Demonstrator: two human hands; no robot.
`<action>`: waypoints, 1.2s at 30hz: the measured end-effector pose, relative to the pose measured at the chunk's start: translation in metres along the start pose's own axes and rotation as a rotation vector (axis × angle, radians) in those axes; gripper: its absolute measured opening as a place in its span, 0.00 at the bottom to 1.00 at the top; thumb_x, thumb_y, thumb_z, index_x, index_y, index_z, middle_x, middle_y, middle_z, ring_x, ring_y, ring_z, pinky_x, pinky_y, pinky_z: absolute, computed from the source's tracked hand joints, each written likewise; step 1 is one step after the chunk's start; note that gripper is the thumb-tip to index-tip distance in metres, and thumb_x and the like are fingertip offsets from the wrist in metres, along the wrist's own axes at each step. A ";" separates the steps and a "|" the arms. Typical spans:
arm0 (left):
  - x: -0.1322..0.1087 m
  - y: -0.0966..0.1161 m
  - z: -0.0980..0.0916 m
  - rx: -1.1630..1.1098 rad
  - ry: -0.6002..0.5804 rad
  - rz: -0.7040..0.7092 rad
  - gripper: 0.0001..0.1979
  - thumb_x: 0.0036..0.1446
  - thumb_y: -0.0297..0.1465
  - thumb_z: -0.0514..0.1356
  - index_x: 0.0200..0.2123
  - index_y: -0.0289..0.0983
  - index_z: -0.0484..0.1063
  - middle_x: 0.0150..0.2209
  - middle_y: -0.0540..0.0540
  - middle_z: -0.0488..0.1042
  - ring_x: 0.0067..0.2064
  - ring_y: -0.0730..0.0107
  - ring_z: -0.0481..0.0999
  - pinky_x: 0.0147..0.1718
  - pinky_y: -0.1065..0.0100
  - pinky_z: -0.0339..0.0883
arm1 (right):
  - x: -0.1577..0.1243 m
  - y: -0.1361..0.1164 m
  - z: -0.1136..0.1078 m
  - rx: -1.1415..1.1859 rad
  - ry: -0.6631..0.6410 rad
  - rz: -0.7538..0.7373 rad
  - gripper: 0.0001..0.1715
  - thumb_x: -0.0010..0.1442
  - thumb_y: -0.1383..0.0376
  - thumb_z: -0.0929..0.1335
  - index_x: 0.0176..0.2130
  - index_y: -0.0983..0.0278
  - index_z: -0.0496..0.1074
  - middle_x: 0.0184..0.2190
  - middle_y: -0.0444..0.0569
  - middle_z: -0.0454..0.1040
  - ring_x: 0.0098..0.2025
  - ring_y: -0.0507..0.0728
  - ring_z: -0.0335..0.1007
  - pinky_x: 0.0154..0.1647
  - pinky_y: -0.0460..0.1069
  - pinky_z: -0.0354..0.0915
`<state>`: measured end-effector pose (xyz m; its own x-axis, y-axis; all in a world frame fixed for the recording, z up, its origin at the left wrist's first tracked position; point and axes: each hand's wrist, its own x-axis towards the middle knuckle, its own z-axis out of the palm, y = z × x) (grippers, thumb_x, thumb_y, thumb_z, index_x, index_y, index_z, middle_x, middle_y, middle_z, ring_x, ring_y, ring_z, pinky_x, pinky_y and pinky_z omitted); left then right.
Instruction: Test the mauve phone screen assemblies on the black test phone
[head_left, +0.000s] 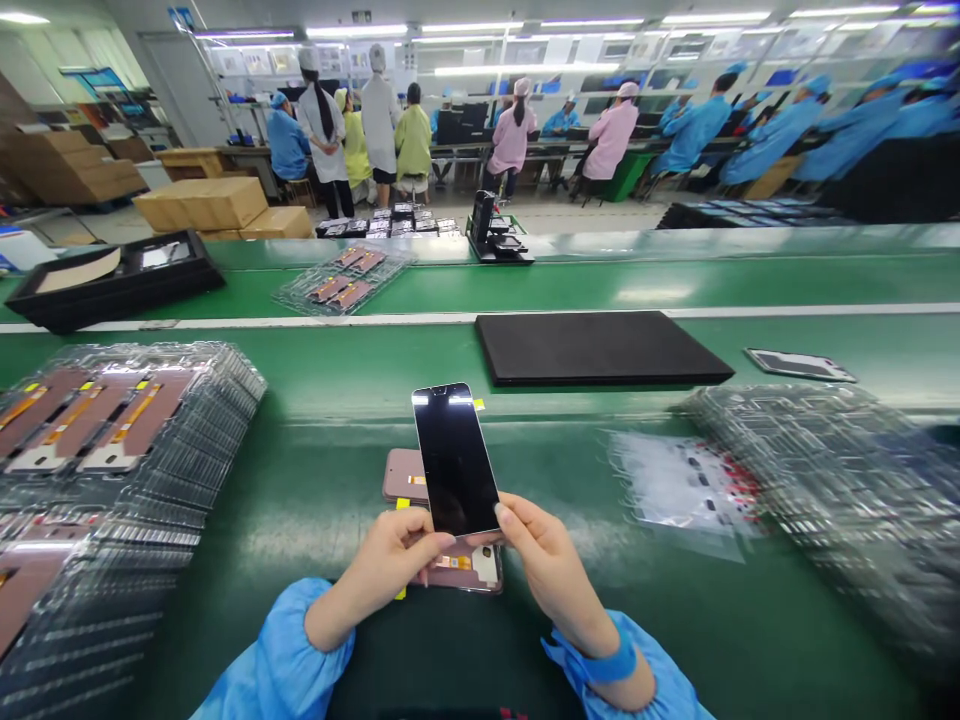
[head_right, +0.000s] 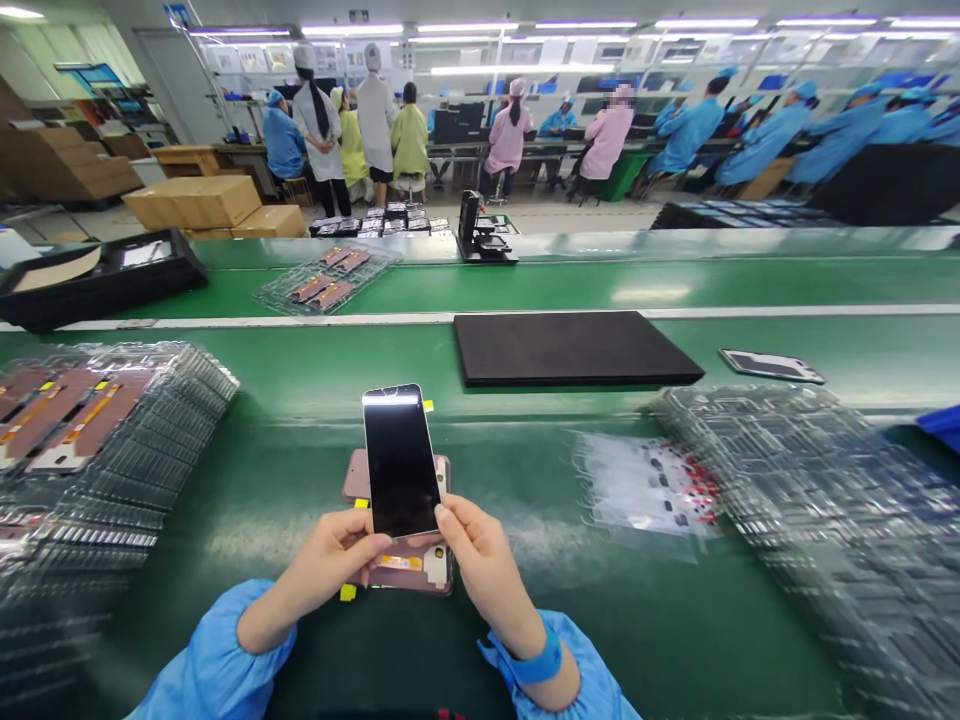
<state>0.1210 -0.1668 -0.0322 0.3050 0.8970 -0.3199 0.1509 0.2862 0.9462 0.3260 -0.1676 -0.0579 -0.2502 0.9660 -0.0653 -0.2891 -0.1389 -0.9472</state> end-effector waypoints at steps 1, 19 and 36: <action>0.000 0.000 0.001 0.002 0.006 -0.009 0.18 0.53 0.43 0.63 0.23 0.35 0.66 0.18 0.52 0.66 0.20 0.77 0.66 0.20 0.75 0.62 | 0.000 -0.001 0.001 0.008 -0.003 0.001 0.20 0.67 0.51 0.68 0.51 0.61 0.75 0.42 0.52 0.78 0.36 0.62 0.78 0.34 0.52 0.73; 0.003 0.012 -0.012 -0.296 -0.221 -0.056 0.23 0.48 0.46 0.69 0.39 0.33 0.78 0.38 0.41 0.80 0.35 0.65 0.79 0.34 0.69 0.72 | 0.001 -0.004 0.001 0.025 -0.025 0.051 0.21 0.62 0.51 0.72 0.49 0.61 0.78 0.40 0.52 0.79 0.33 0.59 0.77 0.36 0.50 0.72; 0.135 0.053 -0.149 -0.033 0.734 0.090 0.16 0.64 0.35 0.59 0.52 0.34 0.69 0.49 0.41 0.73 0.45 0.60 0.76 0.44 0.55 0.74 | 0.010 0.031 0.000 -0.291 0.014 -0.009 0.38 0.58 0.39 0.69 0.52 0.66 0.71 0.42 0.60 0.78 0.34 0.61 0.76 0.39 0.54 0.74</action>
<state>0.0298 0.0195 -0.0184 -0.3945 0.9086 -0.1373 0.1227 0.2002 0.9720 0.3142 -0.1620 -0.0882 -0.2351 0.9701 -0.0594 -0.0137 -0.0645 -0.9978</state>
